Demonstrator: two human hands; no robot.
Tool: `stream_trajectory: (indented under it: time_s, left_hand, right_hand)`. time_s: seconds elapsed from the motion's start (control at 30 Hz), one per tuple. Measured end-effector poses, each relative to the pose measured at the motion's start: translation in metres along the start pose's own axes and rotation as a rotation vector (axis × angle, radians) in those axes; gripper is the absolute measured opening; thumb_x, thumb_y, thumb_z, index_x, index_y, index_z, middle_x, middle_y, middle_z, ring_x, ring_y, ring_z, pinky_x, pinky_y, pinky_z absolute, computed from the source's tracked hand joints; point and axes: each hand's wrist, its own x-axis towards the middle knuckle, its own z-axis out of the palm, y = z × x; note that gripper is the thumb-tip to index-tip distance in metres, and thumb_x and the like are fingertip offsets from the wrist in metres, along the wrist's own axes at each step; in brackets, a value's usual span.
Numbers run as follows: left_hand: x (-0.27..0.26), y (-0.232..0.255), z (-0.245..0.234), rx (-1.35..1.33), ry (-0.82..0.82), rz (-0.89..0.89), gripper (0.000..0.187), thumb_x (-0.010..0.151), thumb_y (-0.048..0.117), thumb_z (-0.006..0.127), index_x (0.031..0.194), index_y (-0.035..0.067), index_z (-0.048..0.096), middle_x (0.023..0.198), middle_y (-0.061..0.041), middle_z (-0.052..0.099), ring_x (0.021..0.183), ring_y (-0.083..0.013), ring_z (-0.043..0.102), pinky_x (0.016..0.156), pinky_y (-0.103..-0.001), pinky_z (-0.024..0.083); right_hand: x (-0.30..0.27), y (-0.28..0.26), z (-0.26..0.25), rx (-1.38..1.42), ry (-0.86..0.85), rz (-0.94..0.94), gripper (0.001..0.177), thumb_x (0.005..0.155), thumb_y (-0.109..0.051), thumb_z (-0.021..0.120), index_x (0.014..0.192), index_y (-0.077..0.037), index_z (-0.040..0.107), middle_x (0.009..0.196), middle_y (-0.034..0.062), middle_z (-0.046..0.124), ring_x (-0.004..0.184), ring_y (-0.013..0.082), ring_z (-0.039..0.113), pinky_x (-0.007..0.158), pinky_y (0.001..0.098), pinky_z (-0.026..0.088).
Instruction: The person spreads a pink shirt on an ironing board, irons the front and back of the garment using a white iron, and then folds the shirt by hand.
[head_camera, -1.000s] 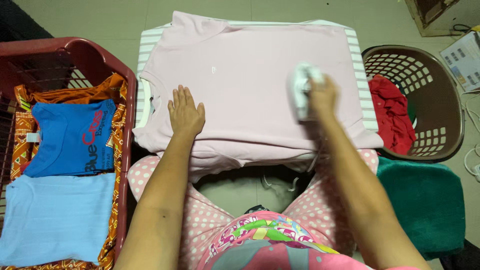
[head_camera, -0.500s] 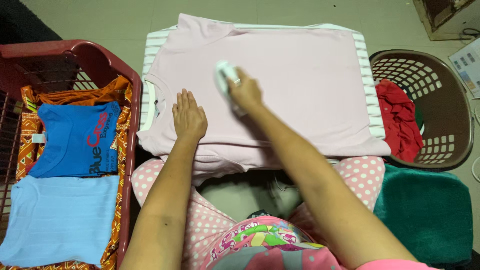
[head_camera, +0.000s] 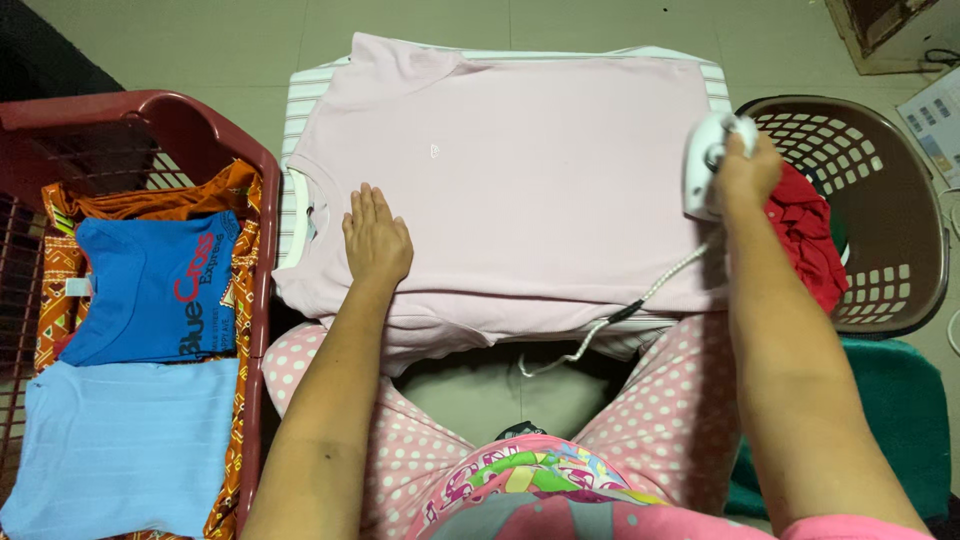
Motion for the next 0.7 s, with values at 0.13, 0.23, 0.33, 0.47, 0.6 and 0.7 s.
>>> stream_trajectory:
  time_s: [0.13,0.23,0.33,0.47,0.6,0.7]
  left_hand:
    - [0.000,0.000,0.001,-0.010,0.005,-0.002,0.065,0.100,0.025,0.045,0.155,-0.007,0.034,0.166,-0.023,0.027,0.155,-0.0371,0.020,0.123,-0.054,0.016]
    - [0.000,-0.001,0.002,-0.015,0.005,-0.002,0.065,0.100,0.025,0.045,0.155,-0.007,0.034,0.166,-0.023,0.027,0.155,-0.0371,0.020,0.123,-0.054,0.017]
    - [0.000,-0.001,0.002,-0.018,0.000,0.001,0.065,0.100,0.025,0.046,0.155,-0.008,0.034,0.166,-0.024,0.026,0.155,-0.0376,0.019,0.123,-0.054,0.016]
    - [0.008,0.008,0.003,-0.035,0.009,-0.066,0.068,0.093,0.022,0.052,0.152,-0.007,0.035,0.164,-0.026,0.024,0.152,-0.0390,0.017,0.119,-0.055,0.014]
    - [0.009,0.049,0.024,-0.267,0.044,-0.026,0.064,0.091,0.023,0.063,0.149,0.002,0.045,0.161,-0.022,0.033,0.152,-0.0350,0.026,0.121,-0.052,0.021]
    - [0.017,0.096,0.047,-0.657,0.043,-0.003,0.053,0.095,0.021,0.063,0.145,0.007,0.052,0.151,-0.022,0.048,0.136,-0.0346,0.046,0.115,-0.043,0.039]
  right_hand:
    - [-0.007,0.020,-0.038,0.070,0.025,0.330,0.020,0.098,-0.021,0.069,0.104,-0.002,0.068,0.085,0.0121,0.072,0.065,0.0195,0.067,0.055,0.0390,0.052]
    - [-0.008,0.032,-0.047,0.039,0.084,0.313,0.023,0.100,-0.021,0.071,0.098,0.001,0.068,0.081,0.0090,0.073,0.062,0.0159,0.070,0.053,0.0340,0.054]
    - [-0.016,0.022,-0.032,0.172,0.018,0.171,0.016,0.099,-0.017,0.073,0.099,-0.002,0.069,0.079,0.0043,0.070,0.062,0.0135,0.065,0.050,0.0320,0.051]
    - [-0.070,-0.054,0.022,0.277,-0.217,0.259,0.021,0.104,-0.025,0.058,0.091,-0.009,0.059,0.068,0.0015,0.056,0.052,0.0123,0.055,0.045,0.0328,0.045]
    - [-0.154,-0.142,0.085,0.347,-0.285,0.104,0.024,0.100,-0.026,0.061,0.103,-0.002,0.061,0.078,0.0122,0.065,0.065,0.0225,0.063,0.058,0.0414,0.052]
    - [-0.200,-0.185,0.103,0.251,-0.256,-0.110,0.034,0.100,-0.028,0.061,0.122,-0.002,0.067,0.104,0.0226,0.074,0.097,0.0362,0.071,0.086,0.0461,0.055]
